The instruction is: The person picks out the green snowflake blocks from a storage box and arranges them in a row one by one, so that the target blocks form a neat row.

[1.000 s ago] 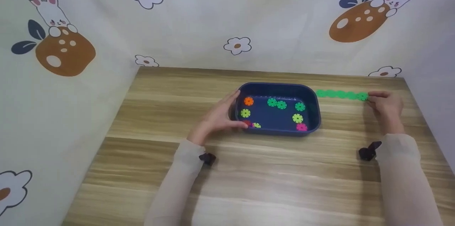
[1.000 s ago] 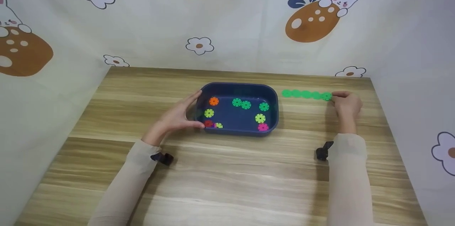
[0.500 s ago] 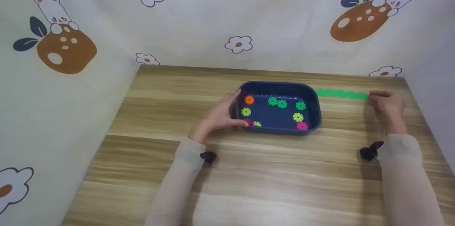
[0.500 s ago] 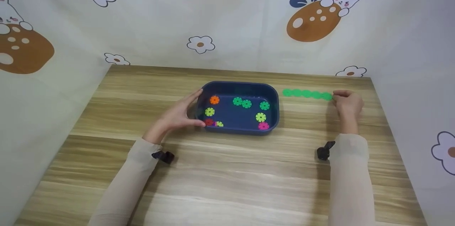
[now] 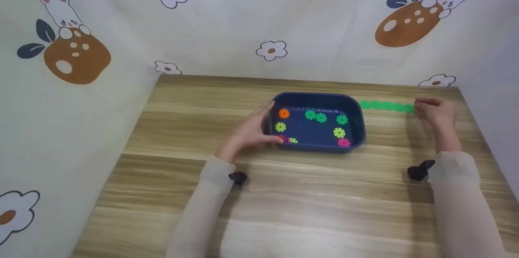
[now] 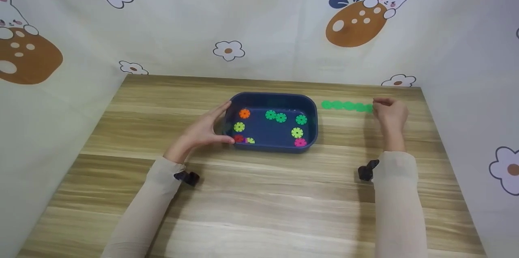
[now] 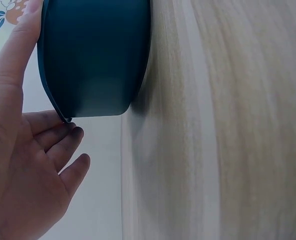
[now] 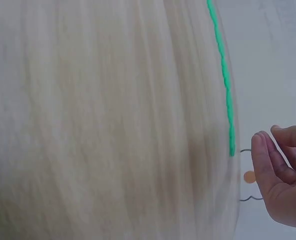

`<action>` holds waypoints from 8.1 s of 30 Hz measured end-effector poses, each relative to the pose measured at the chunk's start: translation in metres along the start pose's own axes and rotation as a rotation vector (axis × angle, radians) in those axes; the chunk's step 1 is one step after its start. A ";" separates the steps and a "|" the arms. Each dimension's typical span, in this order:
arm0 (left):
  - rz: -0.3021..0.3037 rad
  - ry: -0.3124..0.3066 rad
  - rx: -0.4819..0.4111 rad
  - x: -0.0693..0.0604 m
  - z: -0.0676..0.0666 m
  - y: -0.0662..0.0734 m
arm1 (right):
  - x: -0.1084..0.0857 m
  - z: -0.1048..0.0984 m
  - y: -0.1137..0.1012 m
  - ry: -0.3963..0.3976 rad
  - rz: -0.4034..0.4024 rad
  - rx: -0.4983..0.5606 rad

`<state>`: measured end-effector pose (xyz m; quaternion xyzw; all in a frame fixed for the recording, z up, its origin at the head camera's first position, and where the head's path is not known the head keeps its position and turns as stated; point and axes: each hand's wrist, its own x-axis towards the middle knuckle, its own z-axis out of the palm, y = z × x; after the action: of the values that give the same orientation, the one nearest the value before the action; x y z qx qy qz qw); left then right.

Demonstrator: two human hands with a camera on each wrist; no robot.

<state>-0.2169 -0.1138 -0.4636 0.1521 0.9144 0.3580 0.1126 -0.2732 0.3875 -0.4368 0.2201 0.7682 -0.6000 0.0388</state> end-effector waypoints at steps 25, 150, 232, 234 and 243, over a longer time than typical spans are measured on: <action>0.007 -0.008 0.021 0.003 -0.003 0.001 | -0.045 0.075 -0.033 -0.154 -0.277 0.246; -0.011 -0.024 0.025 -0.001 -0.002 0.000 | -0.045 0.082 -0.058 -0.262 -0.437 -0.083; 0.006 -0.019 0.011 -0.001 -0.002 0.000 | 0.005 -0.028 0.015 0.135 0.087 0.040; 0.007 -0.021 -0.001 -0.001 -0.002 0.000 | 0.002 -0.027 0.014 0.127 0.076 0.055; 0.019 -0.018 0.019 -0.001 -0.002 -0.003 | -0.012 -0.010 0.008 0.084 0.022 0.195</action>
<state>-0.2176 -0.1179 -0.4643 0.1651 0.9151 0.3491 0.1161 -0.2572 0.3952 -0.4373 0.2561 0.7046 -0.6617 -0.0085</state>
